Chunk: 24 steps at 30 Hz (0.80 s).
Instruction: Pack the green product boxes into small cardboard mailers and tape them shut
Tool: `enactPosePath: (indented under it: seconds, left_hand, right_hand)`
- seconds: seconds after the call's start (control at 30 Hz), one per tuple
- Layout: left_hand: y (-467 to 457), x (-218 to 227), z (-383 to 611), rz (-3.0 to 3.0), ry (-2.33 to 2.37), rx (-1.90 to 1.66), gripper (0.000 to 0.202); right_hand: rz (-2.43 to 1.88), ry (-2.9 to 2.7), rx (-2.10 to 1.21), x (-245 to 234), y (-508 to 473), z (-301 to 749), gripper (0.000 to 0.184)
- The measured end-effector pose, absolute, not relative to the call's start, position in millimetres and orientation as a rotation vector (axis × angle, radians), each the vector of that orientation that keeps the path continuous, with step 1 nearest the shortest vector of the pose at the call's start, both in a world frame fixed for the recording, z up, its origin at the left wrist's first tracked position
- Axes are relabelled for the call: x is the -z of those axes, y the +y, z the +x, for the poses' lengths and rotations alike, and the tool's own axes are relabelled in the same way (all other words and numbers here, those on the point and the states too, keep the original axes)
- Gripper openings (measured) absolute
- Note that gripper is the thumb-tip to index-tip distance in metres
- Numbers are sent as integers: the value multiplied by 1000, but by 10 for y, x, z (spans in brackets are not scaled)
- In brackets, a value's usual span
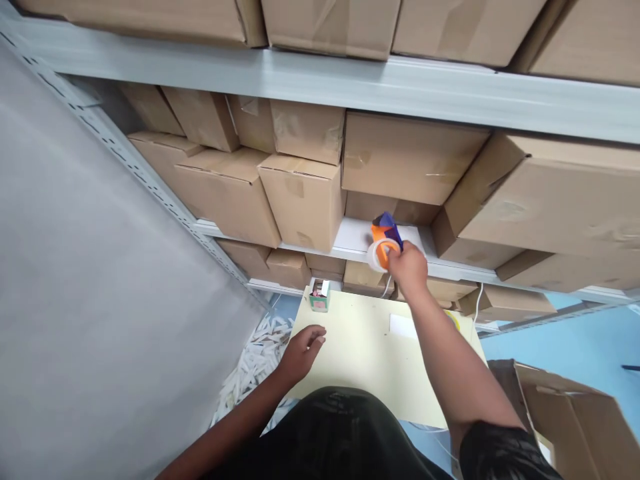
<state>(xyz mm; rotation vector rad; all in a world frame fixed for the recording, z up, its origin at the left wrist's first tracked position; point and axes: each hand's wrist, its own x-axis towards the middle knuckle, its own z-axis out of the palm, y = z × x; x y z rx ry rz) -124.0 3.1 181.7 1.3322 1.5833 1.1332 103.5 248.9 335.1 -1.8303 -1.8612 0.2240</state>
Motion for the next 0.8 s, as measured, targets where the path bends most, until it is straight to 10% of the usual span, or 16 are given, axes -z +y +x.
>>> enactPosePath:
  seconds: [0.17, 0.43, 0.8]
  left_hand:
    - [313, -2389, -483, 1239, 1321, -1234, 64]
    - [102, -2453, 500, 1485, 1506, -1162, 42]
    - [-471, -2421, 607, 1382, 1600, -1398, 45]
  right_hand:
    - [-1573, -1905, -393, -2907, 1365, 1338, 27]
    - [-1220, -1483, -1398, -2436, 637, 2210, 47]
    - [-1301, -1080, -1719, -2051, 377, 2467, 46]
